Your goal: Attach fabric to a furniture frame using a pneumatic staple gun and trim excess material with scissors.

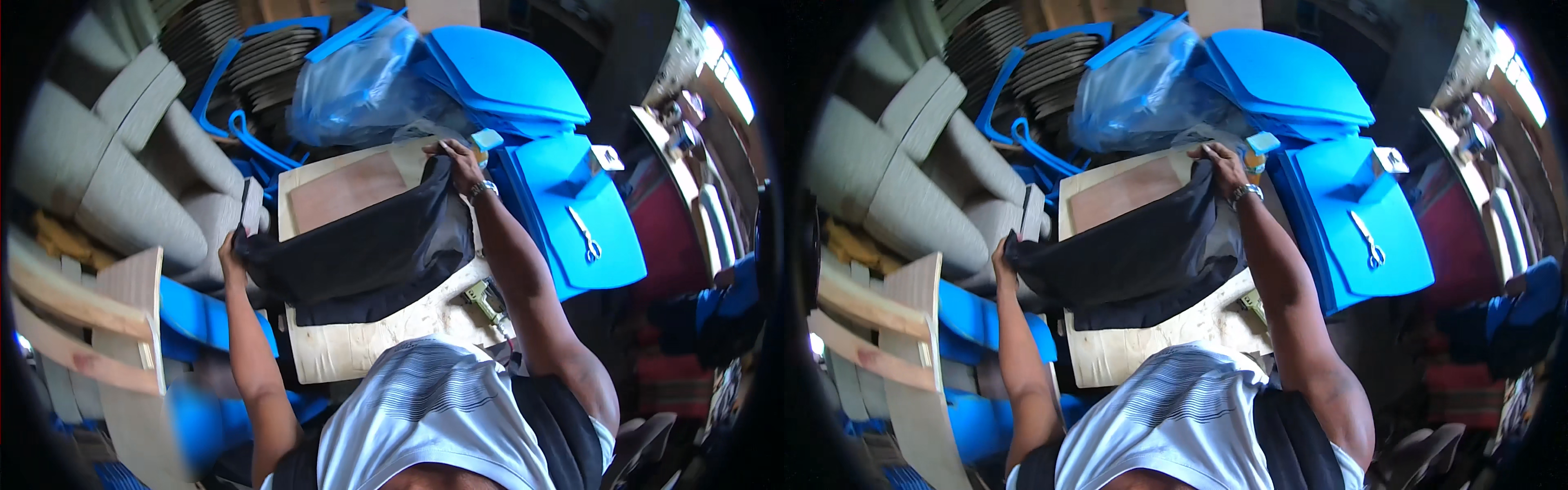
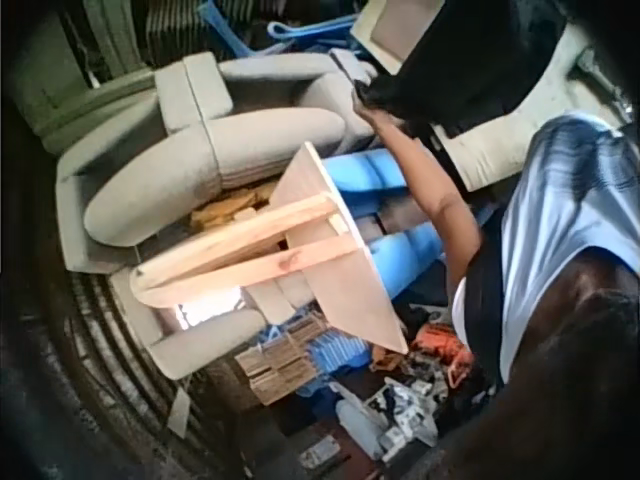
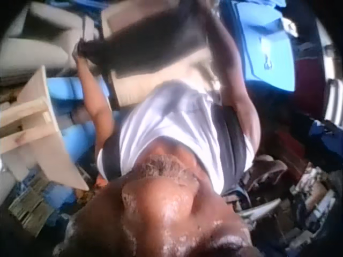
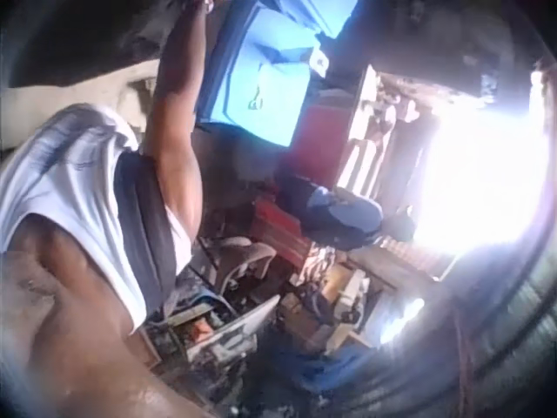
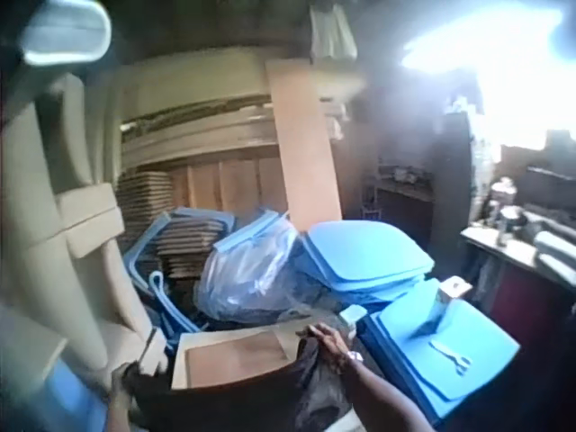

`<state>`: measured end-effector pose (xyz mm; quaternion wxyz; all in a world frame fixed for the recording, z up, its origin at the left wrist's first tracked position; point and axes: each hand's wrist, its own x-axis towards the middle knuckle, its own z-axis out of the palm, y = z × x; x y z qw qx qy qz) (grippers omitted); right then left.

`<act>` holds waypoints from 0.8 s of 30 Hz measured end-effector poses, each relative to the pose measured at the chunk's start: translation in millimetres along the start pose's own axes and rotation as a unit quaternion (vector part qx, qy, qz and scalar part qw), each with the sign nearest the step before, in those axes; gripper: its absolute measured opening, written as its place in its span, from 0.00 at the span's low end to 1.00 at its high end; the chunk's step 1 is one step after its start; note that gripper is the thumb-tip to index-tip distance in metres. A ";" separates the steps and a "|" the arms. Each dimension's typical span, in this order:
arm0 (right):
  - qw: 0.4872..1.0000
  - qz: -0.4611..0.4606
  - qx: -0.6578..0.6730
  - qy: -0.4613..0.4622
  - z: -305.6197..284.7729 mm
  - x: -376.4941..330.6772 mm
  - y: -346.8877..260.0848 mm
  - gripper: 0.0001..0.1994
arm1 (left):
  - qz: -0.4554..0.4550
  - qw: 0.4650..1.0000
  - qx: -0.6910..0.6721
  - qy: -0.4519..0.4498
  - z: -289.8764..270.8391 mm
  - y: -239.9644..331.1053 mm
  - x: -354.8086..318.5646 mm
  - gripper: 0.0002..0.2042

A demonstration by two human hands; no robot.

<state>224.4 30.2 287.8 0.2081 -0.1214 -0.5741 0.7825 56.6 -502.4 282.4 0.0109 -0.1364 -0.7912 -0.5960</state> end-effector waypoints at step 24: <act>0.983 -0.085 -0.153 -0.051 -57.4 14.9 12.2 0.16 | 0.015 0.934 0.052 0.353 137.9 79.5 -66.5 0.27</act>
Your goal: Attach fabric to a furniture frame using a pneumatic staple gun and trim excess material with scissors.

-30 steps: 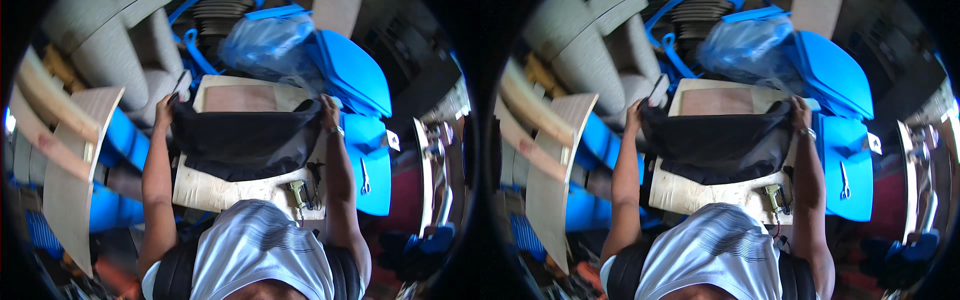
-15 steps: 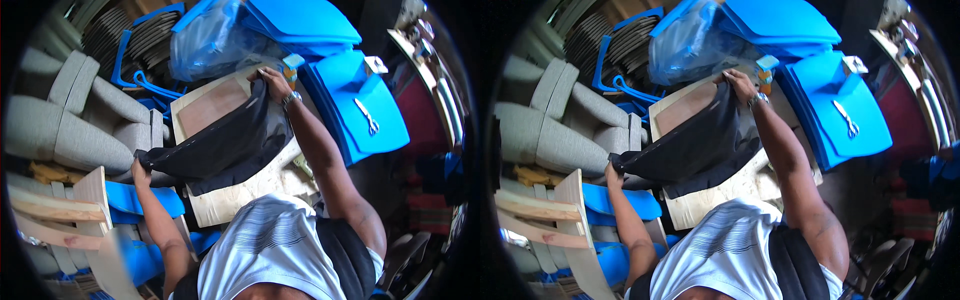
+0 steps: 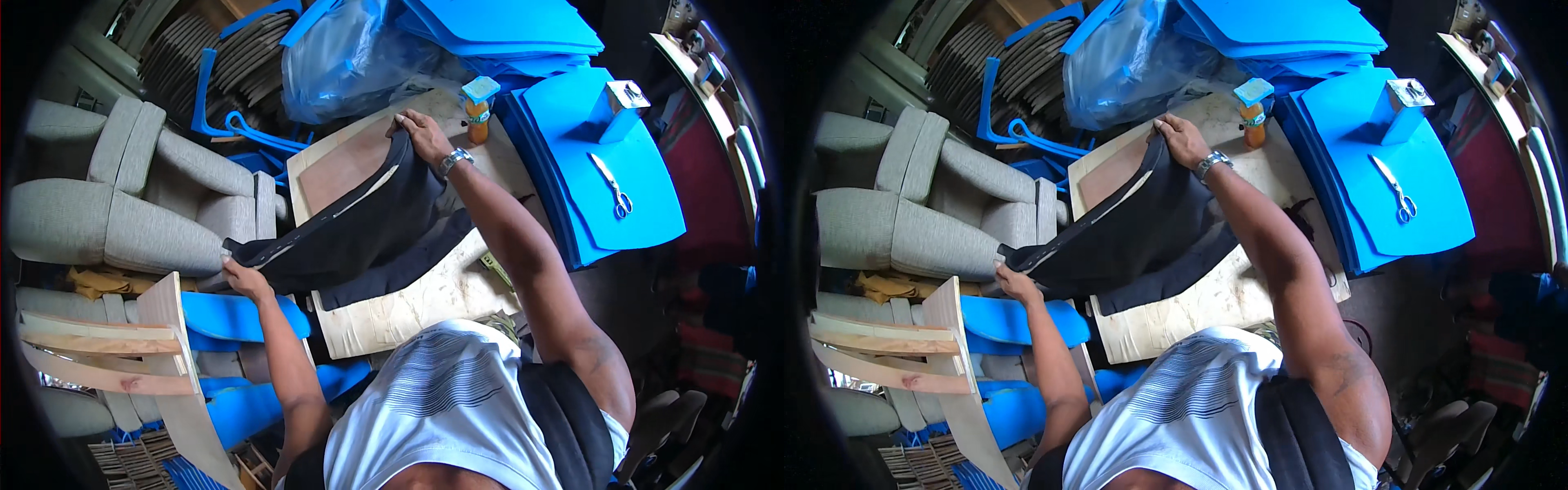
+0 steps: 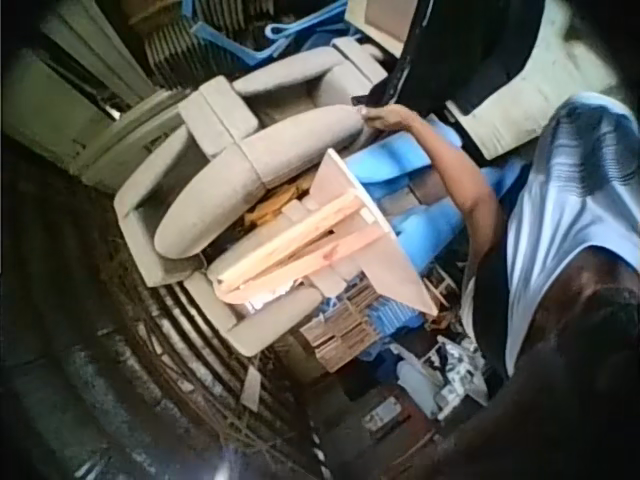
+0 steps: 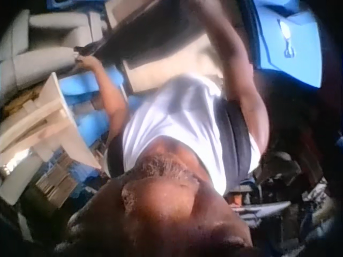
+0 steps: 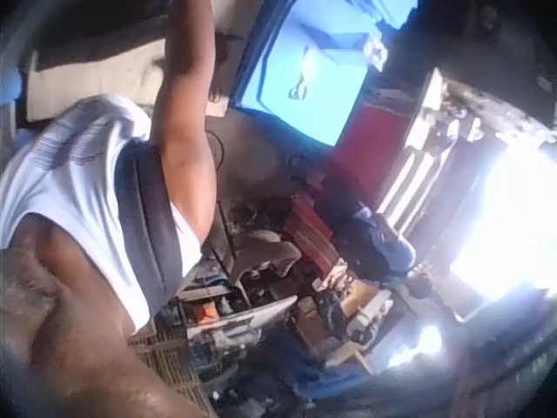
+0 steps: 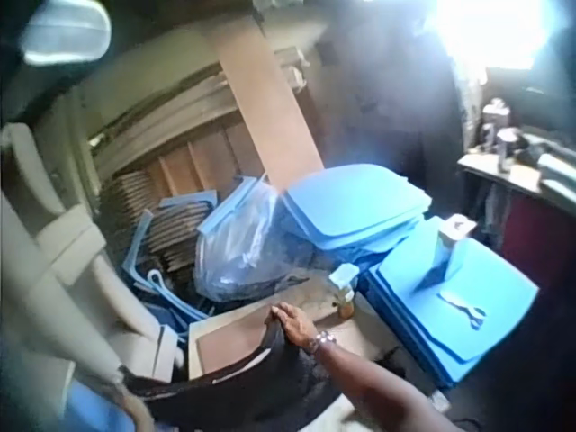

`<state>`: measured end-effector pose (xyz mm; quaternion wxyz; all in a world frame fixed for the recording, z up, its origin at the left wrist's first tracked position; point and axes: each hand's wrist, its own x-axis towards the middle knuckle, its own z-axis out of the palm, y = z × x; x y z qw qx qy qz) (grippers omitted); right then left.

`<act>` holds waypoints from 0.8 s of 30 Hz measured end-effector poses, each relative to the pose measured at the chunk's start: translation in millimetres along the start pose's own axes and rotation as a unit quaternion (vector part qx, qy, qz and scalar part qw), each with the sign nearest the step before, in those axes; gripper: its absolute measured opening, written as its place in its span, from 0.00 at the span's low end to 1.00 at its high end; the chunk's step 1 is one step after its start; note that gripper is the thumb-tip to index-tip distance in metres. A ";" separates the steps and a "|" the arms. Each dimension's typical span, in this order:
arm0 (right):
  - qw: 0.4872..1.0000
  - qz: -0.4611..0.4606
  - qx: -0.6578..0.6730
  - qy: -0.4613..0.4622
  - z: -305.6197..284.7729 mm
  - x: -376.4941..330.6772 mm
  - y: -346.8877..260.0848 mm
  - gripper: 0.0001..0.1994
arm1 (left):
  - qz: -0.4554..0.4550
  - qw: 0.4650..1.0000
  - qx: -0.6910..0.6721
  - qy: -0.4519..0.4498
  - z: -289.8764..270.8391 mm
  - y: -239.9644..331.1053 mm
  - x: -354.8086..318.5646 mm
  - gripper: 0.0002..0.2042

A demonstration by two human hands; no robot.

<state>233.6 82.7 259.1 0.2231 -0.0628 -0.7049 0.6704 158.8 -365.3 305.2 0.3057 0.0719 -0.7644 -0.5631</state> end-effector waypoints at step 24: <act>0.995 -0.068 -0.071 -0.034 -96.2 -41.2 -92.9 0.13 | 0.477 0.864 0.100 -0.126 172.0 131.0 -230.5 0.16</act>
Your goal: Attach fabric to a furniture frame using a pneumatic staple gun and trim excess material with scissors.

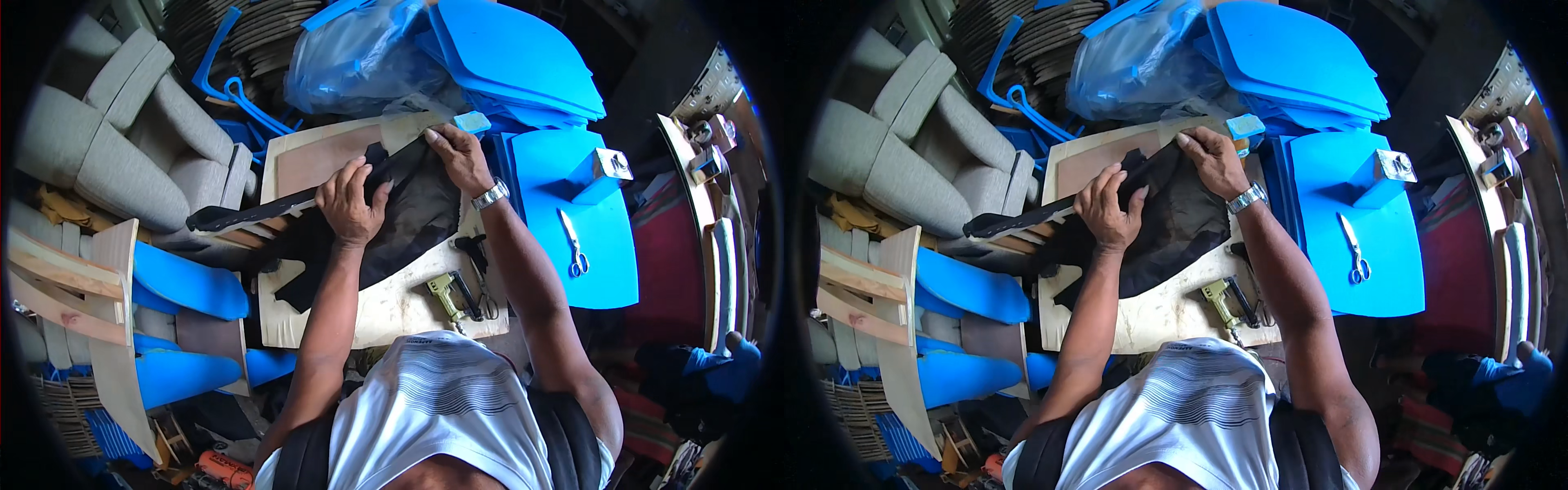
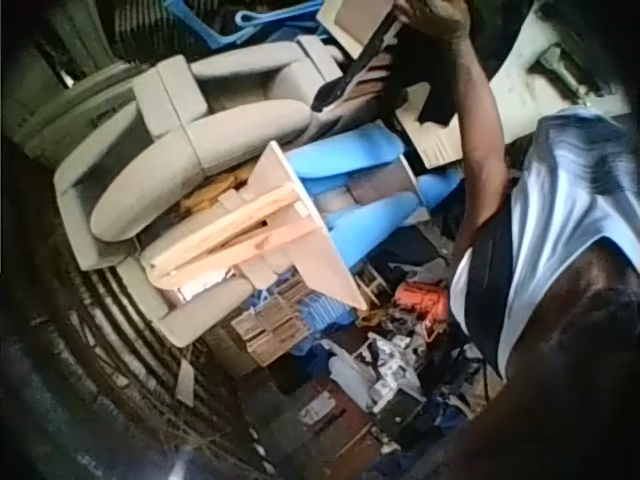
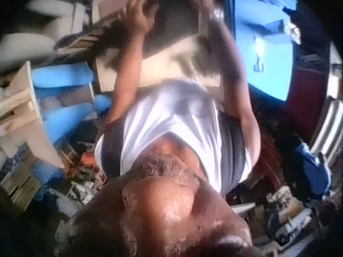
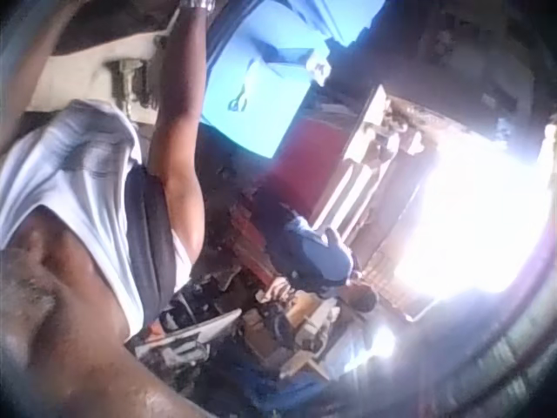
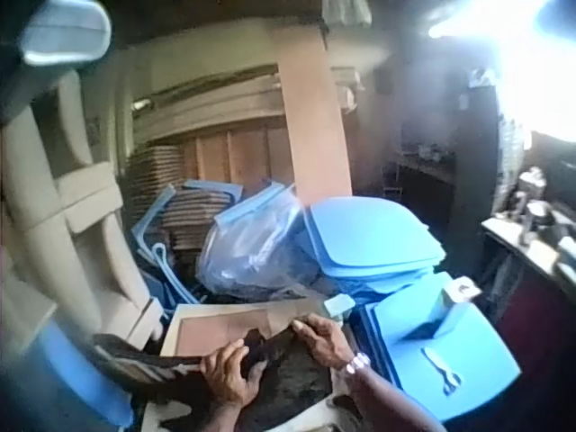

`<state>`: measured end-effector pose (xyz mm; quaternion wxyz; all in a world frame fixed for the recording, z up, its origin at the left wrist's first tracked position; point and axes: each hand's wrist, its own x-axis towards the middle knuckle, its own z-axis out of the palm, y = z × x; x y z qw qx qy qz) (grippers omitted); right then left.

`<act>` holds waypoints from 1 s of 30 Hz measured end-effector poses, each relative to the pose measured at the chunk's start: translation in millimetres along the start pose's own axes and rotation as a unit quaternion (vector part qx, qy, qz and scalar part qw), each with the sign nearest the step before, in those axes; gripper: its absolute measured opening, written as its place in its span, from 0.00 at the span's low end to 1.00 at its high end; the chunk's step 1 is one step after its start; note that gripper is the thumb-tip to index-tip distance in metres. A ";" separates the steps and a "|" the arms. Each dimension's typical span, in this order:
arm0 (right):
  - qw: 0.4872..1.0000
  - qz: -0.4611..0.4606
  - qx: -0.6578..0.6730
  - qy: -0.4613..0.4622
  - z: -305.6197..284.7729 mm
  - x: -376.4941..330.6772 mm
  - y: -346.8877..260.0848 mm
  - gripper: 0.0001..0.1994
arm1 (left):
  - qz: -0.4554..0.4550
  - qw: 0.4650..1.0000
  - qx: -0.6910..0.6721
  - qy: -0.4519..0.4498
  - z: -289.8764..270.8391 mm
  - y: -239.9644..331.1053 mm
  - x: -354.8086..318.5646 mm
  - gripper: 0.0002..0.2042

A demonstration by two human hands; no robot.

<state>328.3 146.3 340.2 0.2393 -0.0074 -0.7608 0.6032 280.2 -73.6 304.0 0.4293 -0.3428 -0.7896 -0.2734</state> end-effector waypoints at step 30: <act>0.961 -0.101 -0.194 -0.168 -30.3 55.0 7.7 0.13 | -0.033 0.999 -0.023 -0.009 28.3 -4.9 5.2 0.15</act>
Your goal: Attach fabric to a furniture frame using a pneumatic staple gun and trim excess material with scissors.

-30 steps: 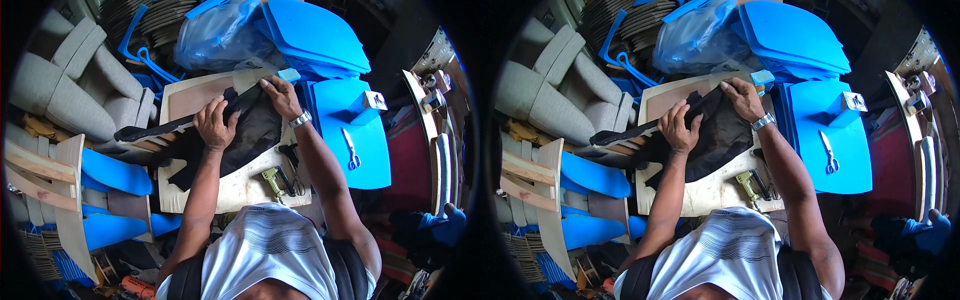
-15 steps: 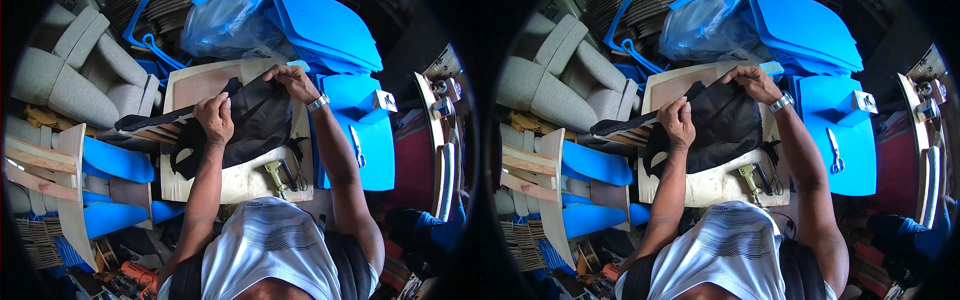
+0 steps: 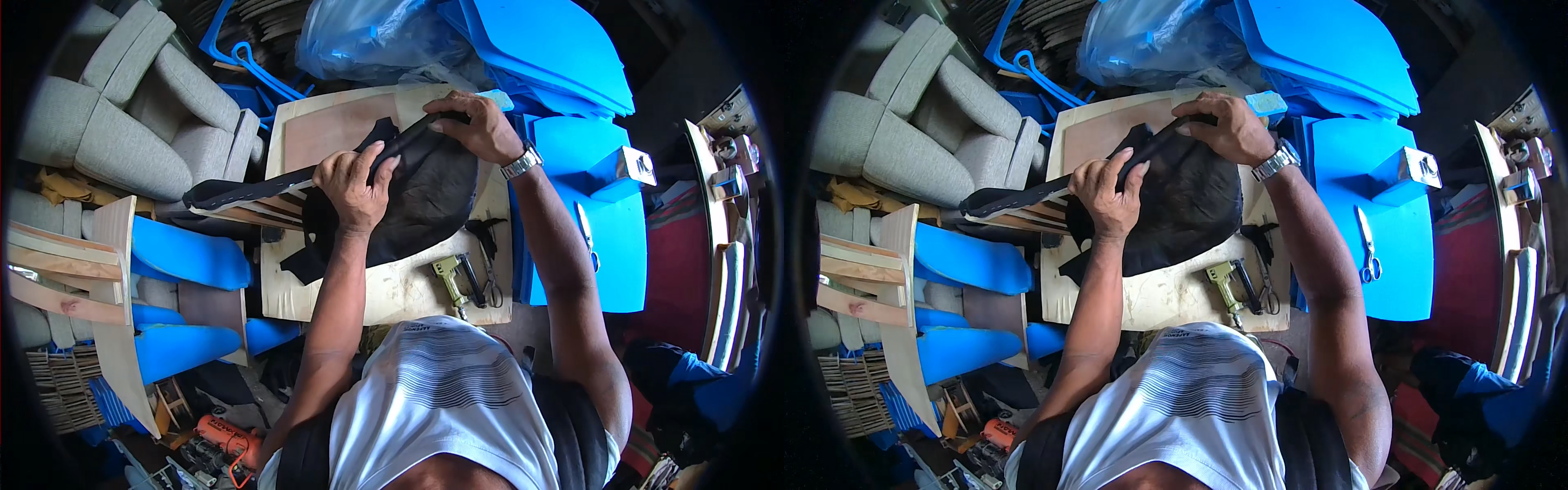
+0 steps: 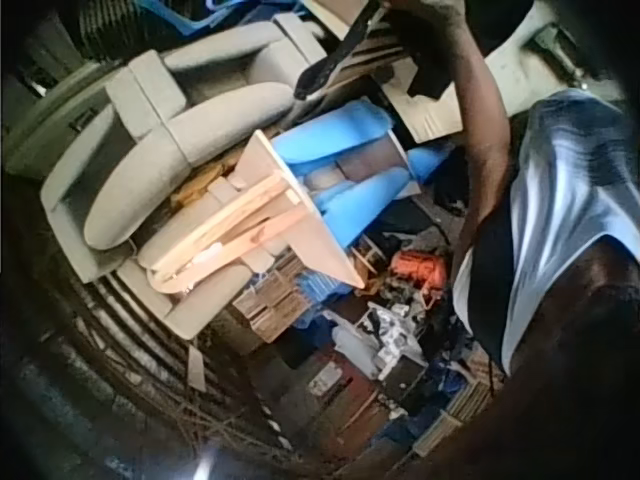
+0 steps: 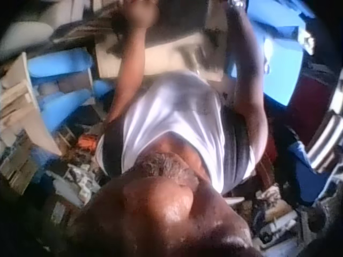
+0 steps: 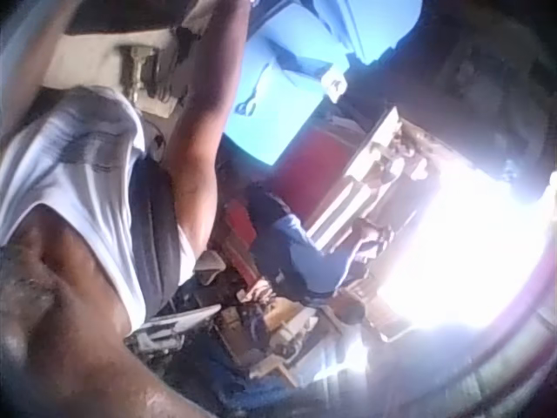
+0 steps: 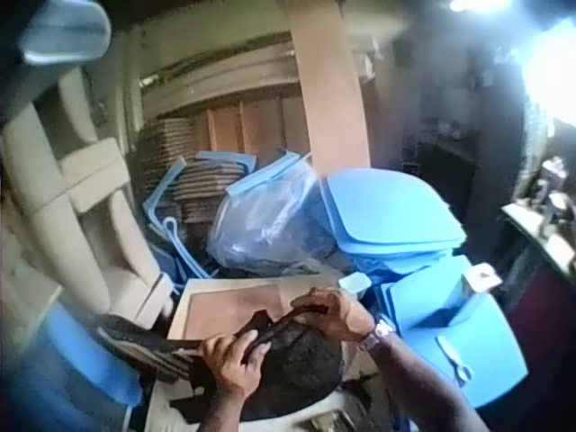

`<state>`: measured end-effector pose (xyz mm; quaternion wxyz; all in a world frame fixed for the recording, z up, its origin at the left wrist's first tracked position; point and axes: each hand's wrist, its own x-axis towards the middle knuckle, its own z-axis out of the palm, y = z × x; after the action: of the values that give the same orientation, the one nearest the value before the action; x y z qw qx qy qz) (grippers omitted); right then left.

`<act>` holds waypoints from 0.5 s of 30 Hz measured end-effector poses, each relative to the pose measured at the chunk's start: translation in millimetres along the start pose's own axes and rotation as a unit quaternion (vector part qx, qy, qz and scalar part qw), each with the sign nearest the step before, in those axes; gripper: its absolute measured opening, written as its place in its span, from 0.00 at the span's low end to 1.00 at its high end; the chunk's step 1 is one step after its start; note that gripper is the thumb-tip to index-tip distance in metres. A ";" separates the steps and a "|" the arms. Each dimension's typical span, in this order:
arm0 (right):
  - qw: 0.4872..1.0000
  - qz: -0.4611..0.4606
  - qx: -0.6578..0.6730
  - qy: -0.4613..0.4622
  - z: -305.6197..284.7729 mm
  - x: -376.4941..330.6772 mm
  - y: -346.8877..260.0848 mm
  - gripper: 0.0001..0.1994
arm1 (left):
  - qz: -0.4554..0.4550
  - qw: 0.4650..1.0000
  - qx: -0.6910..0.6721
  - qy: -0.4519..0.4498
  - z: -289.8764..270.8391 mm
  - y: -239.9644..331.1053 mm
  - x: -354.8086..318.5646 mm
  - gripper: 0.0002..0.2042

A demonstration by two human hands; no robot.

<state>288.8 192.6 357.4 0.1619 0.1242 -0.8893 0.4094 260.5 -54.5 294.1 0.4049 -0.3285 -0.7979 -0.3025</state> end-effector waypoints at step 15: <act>0.994 0.074 0.082 0.000 44.7 44.5 47.9 0.21 | -0.025 0.999 -0.026 0.041 9.8 1.9 0.7 0.07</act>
<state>222.7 184.7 314.4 0.1208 0.0706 -0.8595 0.4917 257.3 -45.8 290.4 0.4210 -0.3057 -0.7807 -0.3462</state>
